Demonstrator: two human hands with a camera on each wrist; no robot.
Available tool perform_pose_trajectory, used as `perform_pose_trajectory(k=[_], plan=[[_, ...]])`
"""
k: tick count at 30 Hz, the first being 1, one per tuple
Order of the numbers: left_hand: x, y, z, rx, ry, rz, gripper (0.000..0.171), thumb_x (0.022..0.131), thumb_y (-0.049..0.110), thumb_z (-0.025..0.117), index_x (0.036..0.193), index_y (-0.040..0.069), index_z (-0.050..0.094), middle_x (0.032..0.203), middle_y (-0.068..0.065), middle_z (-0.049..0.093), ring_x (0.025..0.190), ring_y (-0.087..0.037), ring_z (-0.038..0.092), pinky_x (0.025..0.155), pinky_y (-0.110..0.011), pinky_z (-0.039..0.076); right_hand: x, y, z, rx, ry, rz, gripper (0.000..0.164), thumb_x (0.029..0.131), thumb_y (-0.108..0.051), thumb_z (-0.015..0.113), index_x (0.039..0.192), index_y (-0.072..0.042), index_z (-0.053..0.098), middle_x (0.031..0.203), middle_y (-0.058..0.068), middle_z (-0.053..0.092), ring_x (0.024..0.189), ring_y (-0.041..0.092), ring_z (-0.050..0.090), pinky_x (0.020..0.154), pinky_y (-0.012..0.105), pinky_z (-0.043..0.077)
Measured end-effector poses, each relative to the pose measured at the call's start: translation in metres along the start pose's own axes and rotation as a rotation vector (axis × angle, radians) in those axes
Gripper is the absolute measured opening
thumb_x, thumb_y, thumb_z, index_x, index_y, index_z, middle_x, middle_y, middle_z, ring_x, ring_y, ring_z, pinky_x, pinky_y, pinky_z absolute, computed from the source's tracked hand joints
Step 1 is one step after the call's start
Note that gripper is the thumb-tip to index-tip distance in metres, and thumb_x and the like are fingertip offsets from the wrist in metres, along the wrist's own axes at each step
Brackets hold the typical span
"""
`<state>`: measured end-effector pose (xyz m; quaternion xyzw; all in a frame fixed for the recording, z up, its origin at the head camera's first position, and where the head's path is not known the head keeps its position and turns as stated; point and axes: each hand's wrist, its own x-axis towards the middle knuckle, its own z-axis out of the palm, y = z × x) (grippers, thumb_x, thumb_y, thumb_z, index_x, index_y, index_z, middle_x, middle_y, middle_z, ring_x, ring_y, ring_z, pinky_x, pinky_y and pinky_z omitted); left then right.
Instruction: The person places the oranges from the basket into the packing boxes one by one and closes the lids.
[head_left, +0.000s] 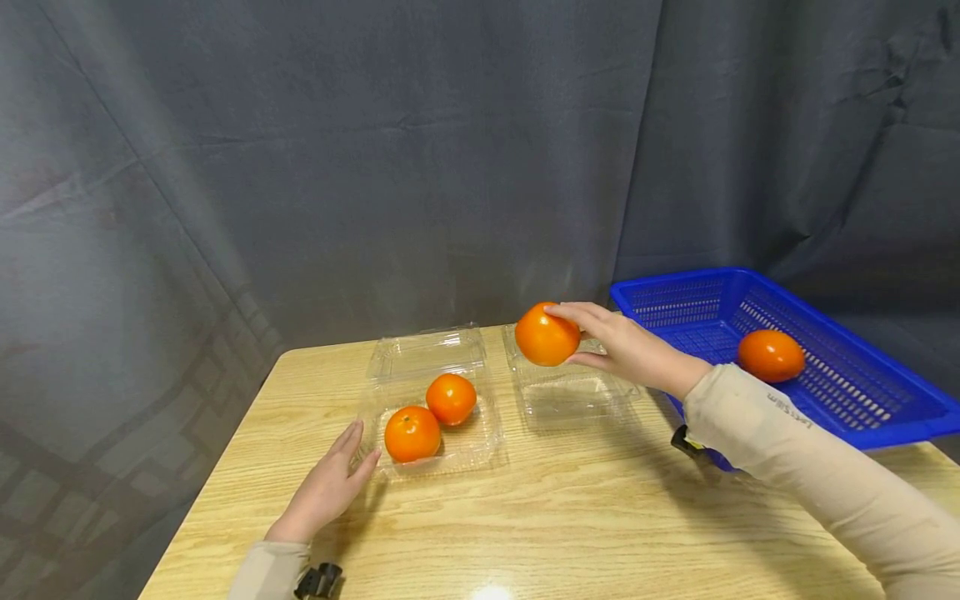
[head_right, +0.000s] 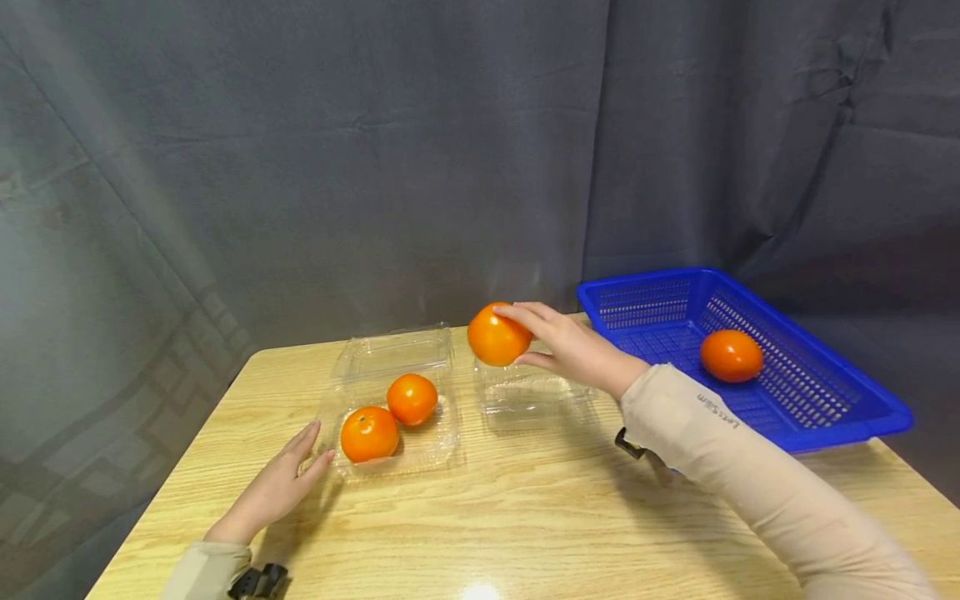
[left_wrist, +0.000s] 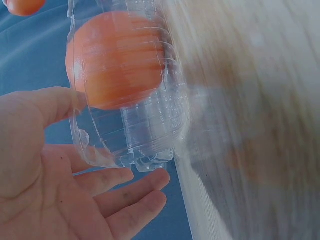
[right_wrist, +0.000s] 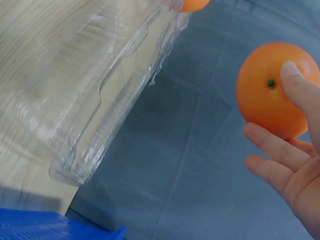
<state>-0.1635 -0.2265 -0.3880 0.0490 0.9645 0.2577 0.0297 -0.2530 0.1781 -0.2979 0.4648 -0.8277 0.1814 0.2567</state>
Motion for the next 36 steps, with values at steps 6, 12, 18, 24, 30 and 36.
perform_pose_trajectory(k=[6, 12, 18, 24, 30, 36], plan=[[0.0, 0.0, 0.0, -0.004, -0.005, -0.003, 0.069, 0.099, 0.039, 0.039, 0.148, -0.002, 0.013, 0.155, -0.024, 0.012, 0.139, -0.044, 0.021, 0.111, -0.059, 0.025, 0.001, -0.006, 0.004, -0.005, -0.033, 0.016, 0.071, 0.072, -0.01, 0.079, 0.134, -0.008, 0.044, 0.126, 0.017, 0.055, 0.106, 0.03, 0.062, 0.086, 0.04, 0.055], [0.0, -0.001, 0.0, -0.002, -0.006, -0.003, 0.07, 0.099, 0.04, 0.039, 0.148, -0.002, 0.013, 0.155, -0.024, 0.012, 0.139, -0.044, 0.02, 0.111, -0.059, 0.024, 0.002, -0.011, 0.01, 0.024, -0.046, 0.011, 0.07, 0.072, -0.008, 0.078, 0.133, -0.006, 0.044, 0.127, 0.019, 0.054, 0.113, 0.035, 0.058, 0.089, 0.044, 0.053], [-0.001, 0.0, 0.0, -0.004, -0.009, -0.005, 0.07, 0.099, 0.041, 0.038, 0.148, -0.002, 0.013, 0.155, -0.024, 0.012, 0.139, -0.044, 0.021, 0.111, -0.059, 0.025, 0.002, -0.015, 0.018, 0.029, -0.042, 0.003, 0.068, 0.073, -0.012, 0.078, 0.132, -0.007, 0.046, 0.128, 0.018, 0.054, 0.116, 0.033, 0.056, 0.093, 0.044, 0.052], [0.0, -0.001, 0.0, 0.002, -0.009, -0.005, 0.07, 0.099, 0.041, 0.038, 0.148, -0.002, 0.012, 0.155, -0.024, 0.011, 0.139, -0.044, 0.021, 0.111, -0.059, 0.025, 0.004, -0.021, 0.024, 0.047, -0.065, 0.008, 0.068, 0.073, -0.014, 0.078, 0.133, -0.008, 0.046, 0.129, 0.018, 0.054, 0.116, 0.032, 0.056, 0.094, 0.045, 0.051], [0.0, -0.001, 0.0, 0.008, -0.006, -0.003, 0.069, 0.099, 0.04, 0.038, 0.148, -0.003, 0.013, 0.155, -0.024, 0.012, 0.139, -0.044, 0.021, 0.111, -0.059, 0.025, 0.004, -0.028, 0.031, 0.061, -0.095, 0.035, 0.067, 0.075, -0.015, 0.077, 0.134, -0.01, 0.045, 0.131, 0.019, 0.052, 0.118, 0.034, 0.055, 0.094, 0.046, 0.05], [-0.001, 0.0, 0.0, 0.007, -0.007, -0.003, 0.069, 0.099, 0.041, 0.038, 0.148, -0.003, 0.013, 0.155, -0.024, 0.012, 0.139, -0.044, 0.021, 0.111, -0.059, 0.025, 0.004, -0.032, 0.036, 0.057, -0.106, 0.026, 0.067, 0.076, -0.018, 0.076, 0.135, -0.01, 0.045, 0.13, 0.018, 0.054, 0.115, 0.033, 0.058, 0.092, 0.044, 0.052]])
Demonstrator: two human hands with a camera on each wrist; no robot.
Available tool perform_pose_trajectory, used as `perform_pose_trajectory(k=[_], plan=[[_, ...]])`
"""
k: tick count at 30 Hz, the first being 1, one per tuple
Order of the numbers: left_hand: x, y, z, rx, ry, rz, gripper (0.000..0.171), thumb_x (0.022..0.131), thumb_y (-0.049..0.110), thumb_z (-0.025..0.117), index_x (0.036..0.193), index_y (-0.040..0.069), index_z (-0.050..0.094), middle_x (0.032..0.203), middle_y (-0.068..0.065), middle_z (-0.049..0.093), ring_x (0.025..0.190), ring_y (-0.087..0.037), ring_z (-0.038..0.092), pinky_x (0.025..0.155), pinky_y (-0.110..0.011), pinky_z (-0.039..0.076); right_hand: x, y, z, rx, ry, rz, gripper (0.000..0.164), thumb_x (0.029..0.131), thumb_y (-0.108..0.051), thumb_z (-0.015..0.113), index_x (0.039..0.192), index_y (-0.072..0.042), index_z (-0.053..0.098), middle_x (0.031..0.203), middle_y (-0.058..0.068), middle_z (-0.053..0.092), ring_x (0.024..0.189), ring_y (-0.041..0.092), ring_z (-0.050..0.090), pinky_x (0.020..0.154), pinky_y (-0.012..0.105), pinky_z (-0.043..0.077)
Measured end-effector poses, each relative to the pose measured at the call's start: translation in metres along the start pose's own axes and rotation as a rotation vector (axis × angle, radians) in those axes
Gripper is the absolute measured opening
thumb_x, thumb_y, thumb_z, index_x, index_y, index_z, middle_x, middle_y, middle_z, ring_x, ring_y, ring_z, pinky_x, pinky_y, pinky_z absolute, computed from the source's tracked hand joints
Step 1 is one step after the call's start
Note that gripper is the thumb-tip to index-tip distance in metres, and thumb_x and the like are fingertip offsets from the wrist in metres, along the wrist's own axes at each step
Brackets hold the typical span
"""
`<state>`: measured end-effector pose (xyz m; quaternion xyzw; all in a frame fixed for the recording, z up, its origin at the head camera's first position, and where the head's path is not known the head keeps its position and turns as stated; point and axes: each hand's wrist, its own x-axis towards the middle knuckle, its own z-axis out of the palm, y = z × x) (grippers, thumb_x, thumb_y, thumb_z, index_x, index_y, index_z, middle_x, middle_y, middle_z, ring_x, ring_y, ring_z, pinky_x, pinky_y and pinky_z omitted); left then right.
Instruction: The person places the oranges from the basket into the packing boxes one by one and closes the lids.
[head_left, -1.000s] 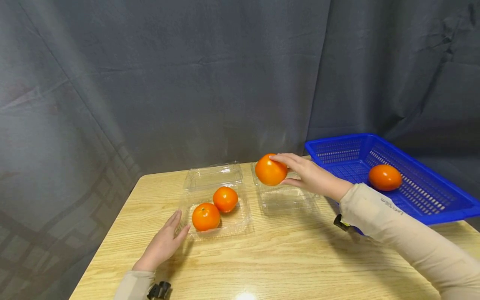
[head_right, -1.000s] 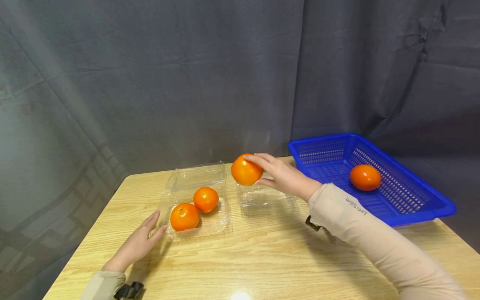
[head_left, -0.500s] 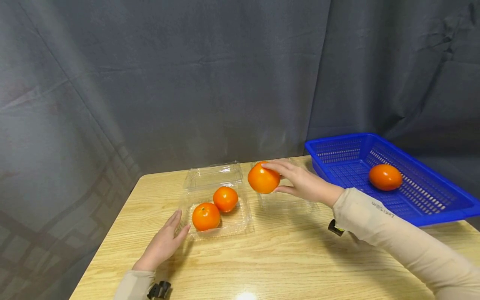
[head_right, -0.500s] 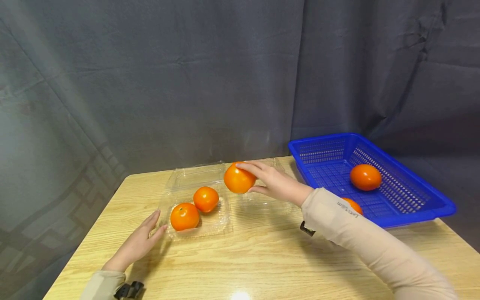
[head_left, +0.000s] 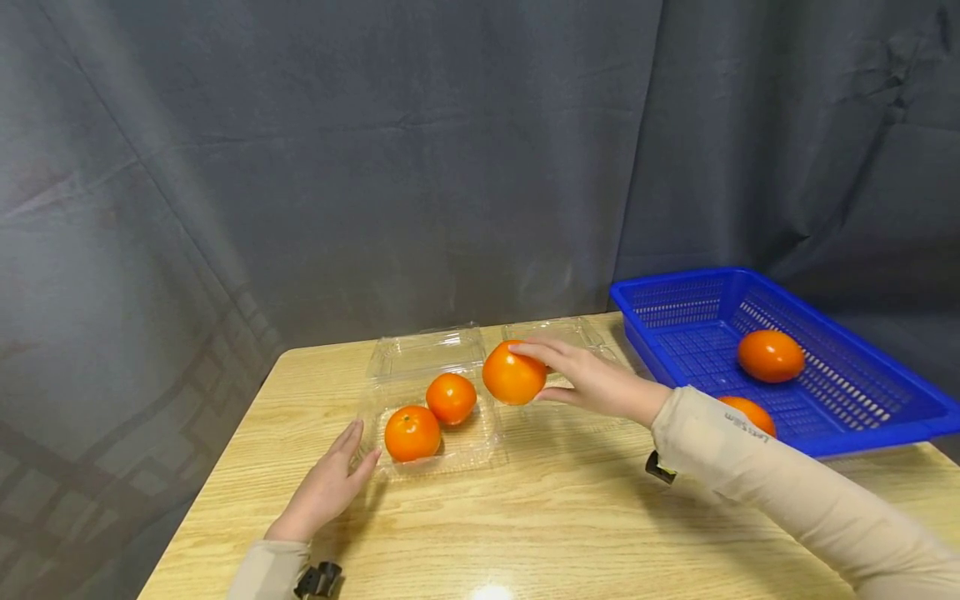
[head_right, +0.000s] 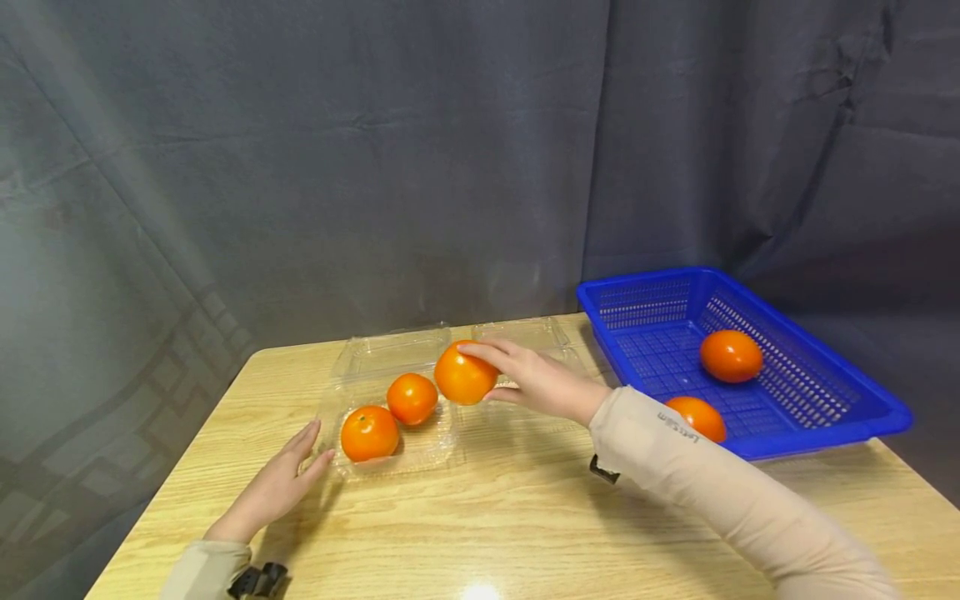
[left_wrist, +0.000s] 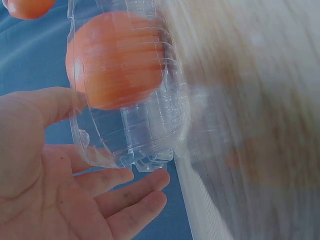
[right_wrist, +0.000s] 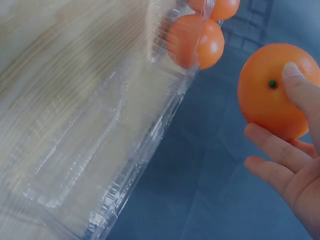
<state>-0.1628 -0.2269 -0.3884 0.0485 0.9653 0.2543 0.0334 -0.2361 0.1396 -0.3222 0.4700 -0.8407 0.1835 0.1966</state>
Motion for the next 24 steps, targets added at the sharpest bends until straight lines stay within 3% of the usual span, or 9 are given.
perform_pose_trajectory(k=[7, 24], plan=[[0.0, 0.0, 0.0, -0.002, 0.001, 0.0, 0.07, 0.099, 0.041, 0.038, 0.148, -0.002, 0.013, 0.155, -0.023, 0.012, 0.139, -0.043, 0.021, 0.111, -0.059, 0.026, 0.0, -0.003, 0.005, -0.034, -0.038, 0.015, 0.068, 0.077, -0.023, 0.076, 0.137, -0.016, 0.043, 0.131, 0.017, 0.054, 0.113, 0.031, 0.061, 0.091, 0.042, 0.053], [0.0, 0.0, 0.0, -0.001, -0.004, -0.003, 0.07, 0.099, 0.042, 0.037, 0.148, -0.001, 0.012, 0.155, -0.023, 0.011, 0.139, -0.043, 0.021, 0.111, -0.059, 0.025, 0.005, -0.01, 0.023, 0.025, -0.074, -0.036, 0.068, 0.077, -0.023, 0.074, 0.136, -0.011, 0.044, 0.132, 0.02, 0.053, 0.118, 0.033, 0.056, 0.095, 0.043, 0.051]])
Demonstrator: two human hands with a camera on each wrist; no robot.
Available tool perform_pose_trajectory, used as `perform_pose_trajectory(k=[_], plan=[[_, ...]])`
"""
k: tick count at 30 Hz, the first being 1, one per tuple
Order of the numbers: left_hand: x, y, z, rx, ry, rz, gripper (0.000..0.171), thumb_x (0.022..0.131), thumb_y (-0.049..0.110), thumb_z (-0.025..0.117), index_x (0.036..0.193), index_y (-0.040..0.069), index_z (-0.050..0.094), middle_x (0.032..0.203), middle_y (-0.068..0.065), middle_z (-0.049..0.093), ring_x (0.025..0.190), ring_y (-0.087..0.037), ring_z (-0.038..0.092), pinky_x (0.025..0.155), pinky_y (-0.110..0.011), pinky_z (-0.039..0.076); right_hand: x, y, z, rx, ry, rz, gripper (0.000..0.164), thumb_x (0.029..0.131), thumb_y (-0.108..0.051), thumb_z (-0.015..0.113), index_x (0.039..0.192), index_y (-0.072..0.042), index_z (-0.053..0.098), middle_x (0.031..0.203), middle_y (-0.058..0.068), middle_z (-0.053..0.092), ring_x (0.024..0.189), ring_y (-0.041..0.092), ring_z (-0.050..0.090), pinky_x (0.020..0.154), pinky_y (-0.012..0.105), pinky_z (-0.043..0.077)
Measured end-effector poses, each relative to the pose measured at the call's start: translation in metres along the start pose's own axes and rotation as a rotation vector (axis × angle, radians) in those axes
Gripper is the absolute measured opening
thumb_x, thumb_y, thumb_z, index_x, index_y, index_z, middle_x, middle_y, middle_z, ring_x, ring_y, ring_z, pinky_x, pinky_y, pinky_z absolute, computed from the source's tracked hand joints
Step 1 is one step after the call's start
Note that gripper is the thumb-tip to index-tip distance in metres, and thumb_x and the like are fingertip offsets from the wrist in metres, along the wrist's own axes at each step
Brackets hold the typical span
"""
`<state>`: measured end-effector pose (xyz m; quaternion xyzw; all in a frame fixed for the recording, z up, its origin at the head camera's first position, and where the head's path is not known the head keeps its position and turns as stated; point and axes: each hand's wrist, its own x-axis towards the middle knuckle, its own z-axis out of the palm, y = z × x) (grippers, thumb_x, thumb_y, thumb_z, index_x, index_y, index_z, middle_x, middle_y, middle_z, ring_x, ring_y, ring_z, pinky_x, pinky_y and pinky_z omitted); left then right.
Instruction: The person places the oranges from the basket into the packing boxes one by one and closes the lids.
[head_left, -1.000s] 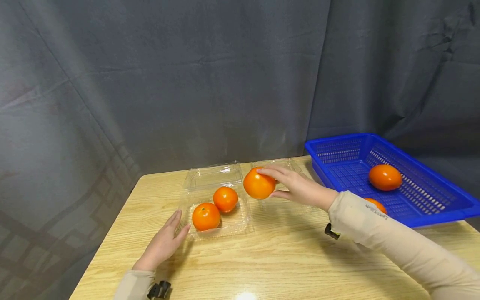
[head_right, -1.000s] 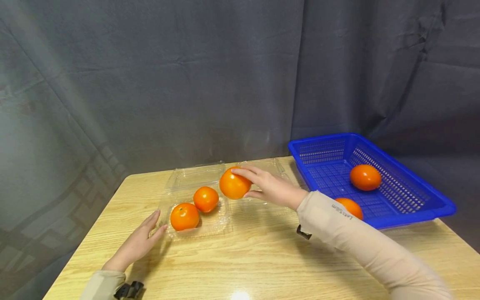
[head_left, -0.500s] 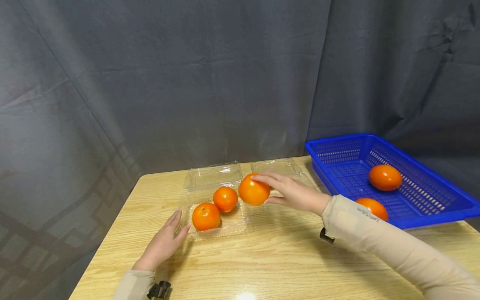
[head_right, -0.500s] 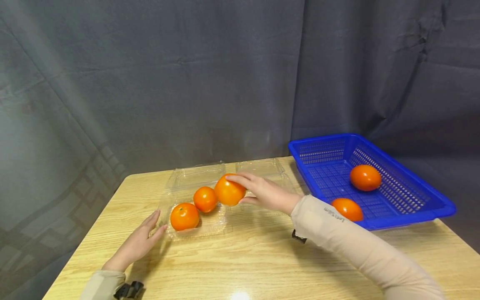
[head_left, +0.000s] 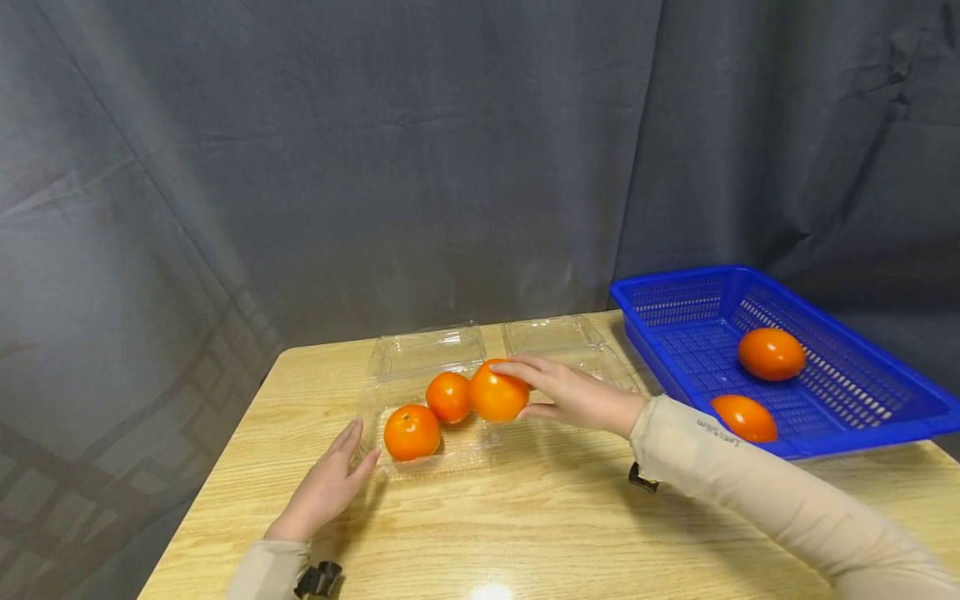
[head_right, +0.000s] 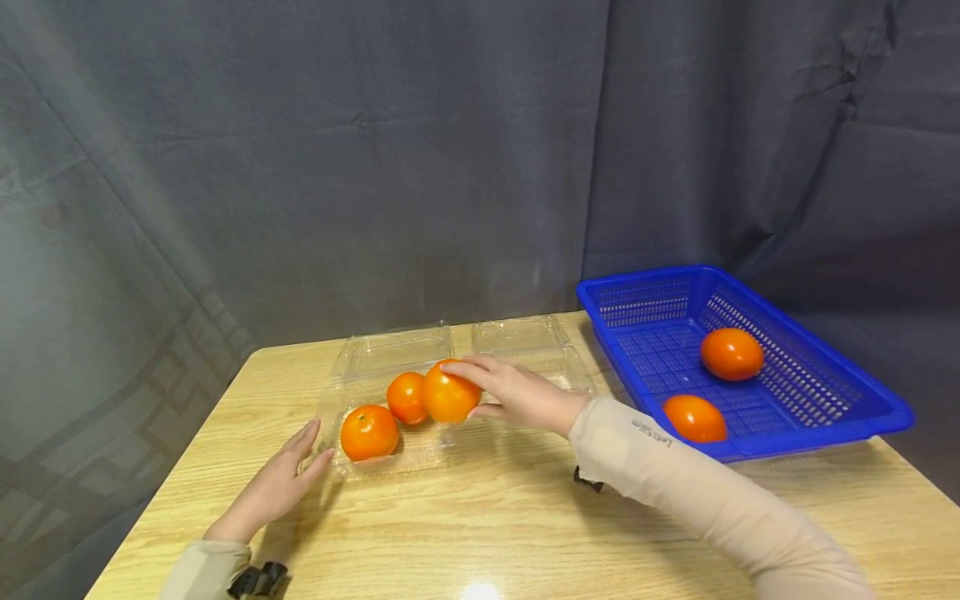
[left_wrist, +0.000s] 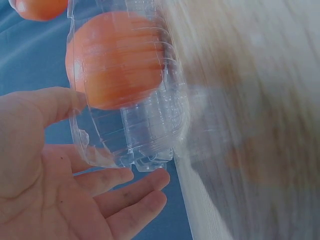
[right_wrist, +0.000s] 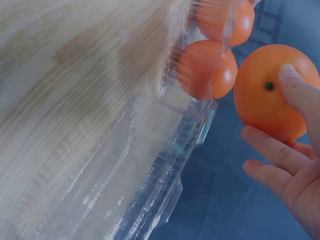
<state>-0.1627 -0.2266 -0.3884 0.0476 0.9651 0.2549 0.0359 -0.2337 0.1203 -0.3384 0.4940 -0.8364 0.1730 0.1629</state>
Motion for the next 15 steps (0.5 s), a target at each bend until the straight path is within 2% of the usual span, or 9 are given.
perform_pose_trajectory(k=[15], plan=[[0.0, 0.0, 0.0, -0.002, 0.01, 0.007, 0.069, 0.099, 0.04, 0.038, 0.148, -0.002, 0.013, 0.155, -0.024, 0.012, 0.139, -0.043, 0.022, 0.111, -0.058, 0.026, 0.005, -0.002, 0.013, 0.028, -0.011, -0.03, 0.067, 0.078, -0.026, 0.072, 0.137, -0.012, 0.043, 0.133, 0.014, 0.052, 0.12, 0.029, 0.055, 0.098, 0.04, 0.05]])
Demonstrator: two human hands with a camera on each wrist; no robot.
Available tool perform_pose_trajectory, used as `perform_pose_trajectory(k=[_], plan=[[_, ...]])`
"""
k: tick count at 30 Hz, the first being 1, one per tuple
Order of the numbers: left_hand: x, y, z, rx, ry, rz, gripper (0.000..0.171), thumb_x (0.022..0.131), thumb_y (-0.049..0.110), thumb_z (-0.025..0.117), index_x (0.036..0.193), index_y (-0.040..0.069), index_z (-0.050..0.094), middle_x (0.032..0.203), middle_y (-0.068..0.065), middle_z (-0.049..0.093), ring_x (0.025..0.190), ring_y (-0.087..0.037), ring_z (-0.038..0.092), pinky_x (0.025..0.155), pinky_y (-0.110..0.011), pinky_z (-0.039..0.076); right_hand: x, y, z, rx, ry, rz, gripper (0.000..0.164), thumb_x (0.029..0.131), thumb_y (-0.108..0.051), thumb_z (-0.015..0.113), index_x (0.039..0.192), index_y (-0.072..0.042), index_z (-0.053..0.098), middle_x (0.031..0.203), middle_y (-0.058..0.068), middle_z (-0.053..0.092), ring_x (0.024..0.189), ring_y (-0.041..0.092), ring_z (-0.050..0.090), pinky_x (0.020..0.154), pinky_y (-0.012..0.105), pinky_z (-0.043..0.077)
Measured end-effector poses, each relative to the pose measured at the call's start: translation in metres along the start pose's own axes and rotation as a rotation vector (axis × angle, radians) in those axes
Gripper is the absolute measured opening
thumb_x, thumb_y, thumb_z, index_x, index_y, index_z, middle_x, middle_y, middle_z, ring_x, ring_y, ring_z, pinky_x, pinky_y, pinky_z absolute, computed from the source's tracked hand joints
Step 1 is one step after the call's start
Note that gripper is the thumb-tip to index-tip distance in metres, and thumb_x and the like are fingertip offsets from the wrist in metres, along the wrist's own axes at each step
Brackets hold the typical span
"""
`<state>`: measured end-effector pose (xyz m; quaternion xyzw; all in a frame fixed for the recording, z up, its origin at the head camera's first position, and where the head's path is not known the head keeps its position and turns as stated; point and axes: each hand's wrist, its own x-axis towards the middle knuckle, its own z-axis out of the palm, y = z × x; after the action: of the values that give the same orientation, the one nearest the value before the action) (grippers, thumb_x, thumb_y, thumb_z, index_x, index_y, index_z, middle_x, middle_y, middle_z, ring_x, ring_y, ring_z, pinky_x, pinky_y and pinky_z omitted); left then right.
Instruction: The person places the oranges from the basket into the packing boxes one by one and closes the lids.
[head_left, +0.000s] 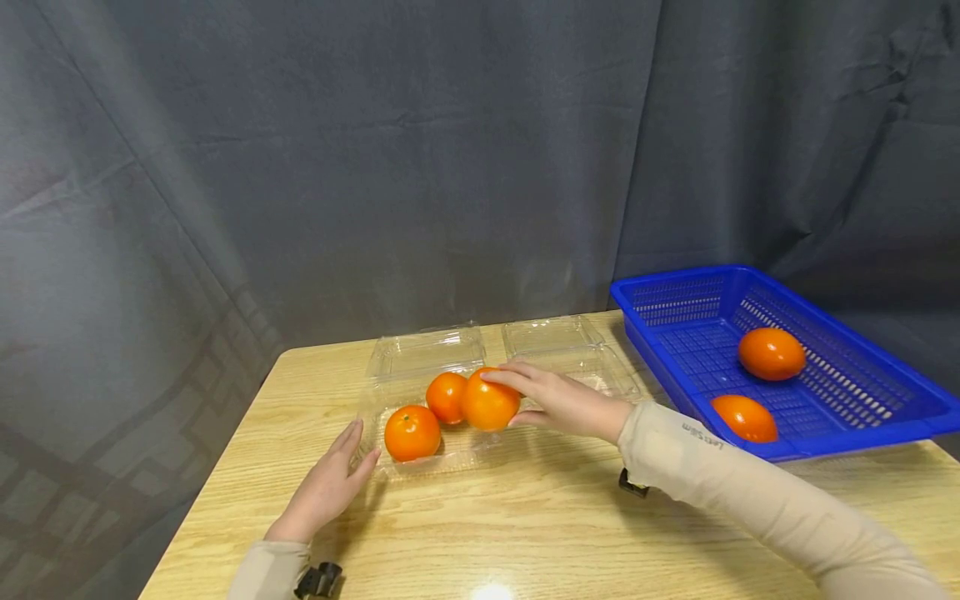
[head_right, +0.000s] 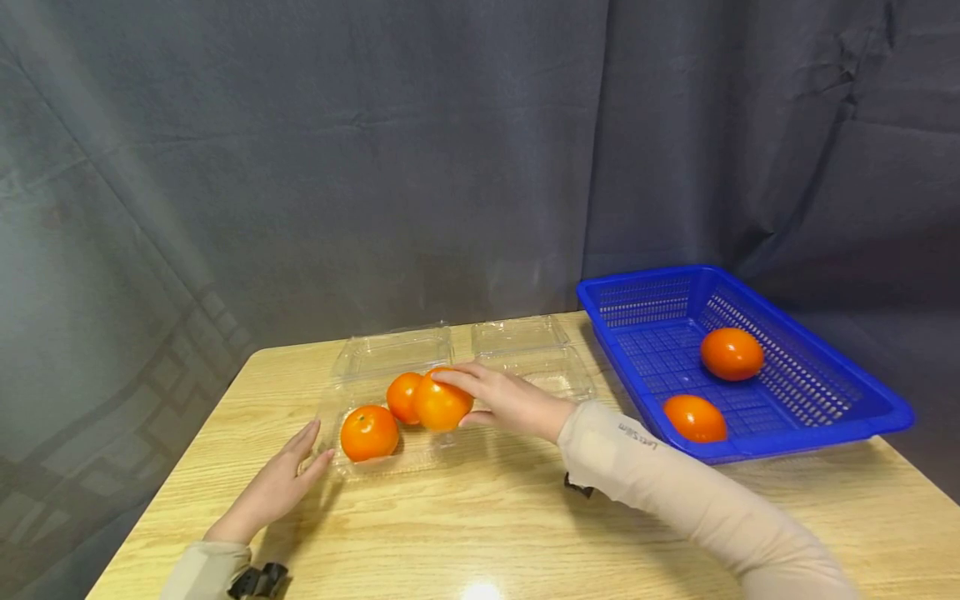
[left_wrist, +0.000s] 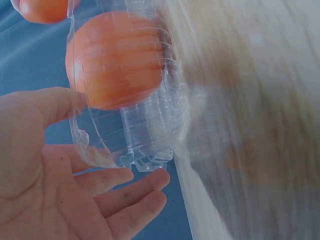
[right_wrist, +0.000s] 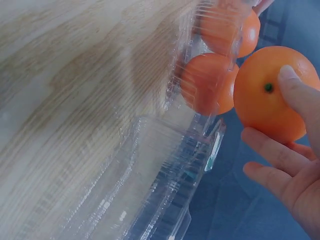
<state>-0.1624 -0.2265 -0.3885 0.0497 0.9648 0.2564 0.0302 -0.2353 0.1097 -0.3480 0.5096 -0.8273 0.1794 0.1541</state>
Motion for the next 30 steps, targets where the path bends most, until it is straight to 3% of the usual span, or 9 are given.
perform_pose_trajectory(k=[18, 30], plan=[[-0.001, 0.001, 0.0, -0.003, -0.004, -0.008, 0.07, 0.099, 0.042, 0.037, 0.148, -0.001, 0.013, 0.155, -0.023, 0.012, 0.138, -0.043, 0.023, 0.11, -0.058, 0.027, 0.007, -0.004, 0.012, 0.029, -0.079, 0.073, 0.067, 0.081, -0.025, 0.07, 0.14, -0.015, 0.04, 0.139, 0.014, 0.047, 0.123, 0.03, 0.052, 0.098, 0.042, 0.049], [0.0, 0.001, -0.001, 0.003, -0.005, -0.008, 0.069, 0.099, 0.041, 0.038, 0.148, -0.002, 0.014, 0.155, -0.022, 0.011, 0.14, -0.043, 0.019, 0.113, -0.057, 0.023, 0.016, -0.008, 0.02, -0.014, -0.121, 0.103, 0.065, 0.083, -0.028, 0.068, 0.141, -0.018, 0.039, 0.14, 0.013, 0.046, 0.118, 0.03, 0.056, 0.091, 0.04, 0.054]])
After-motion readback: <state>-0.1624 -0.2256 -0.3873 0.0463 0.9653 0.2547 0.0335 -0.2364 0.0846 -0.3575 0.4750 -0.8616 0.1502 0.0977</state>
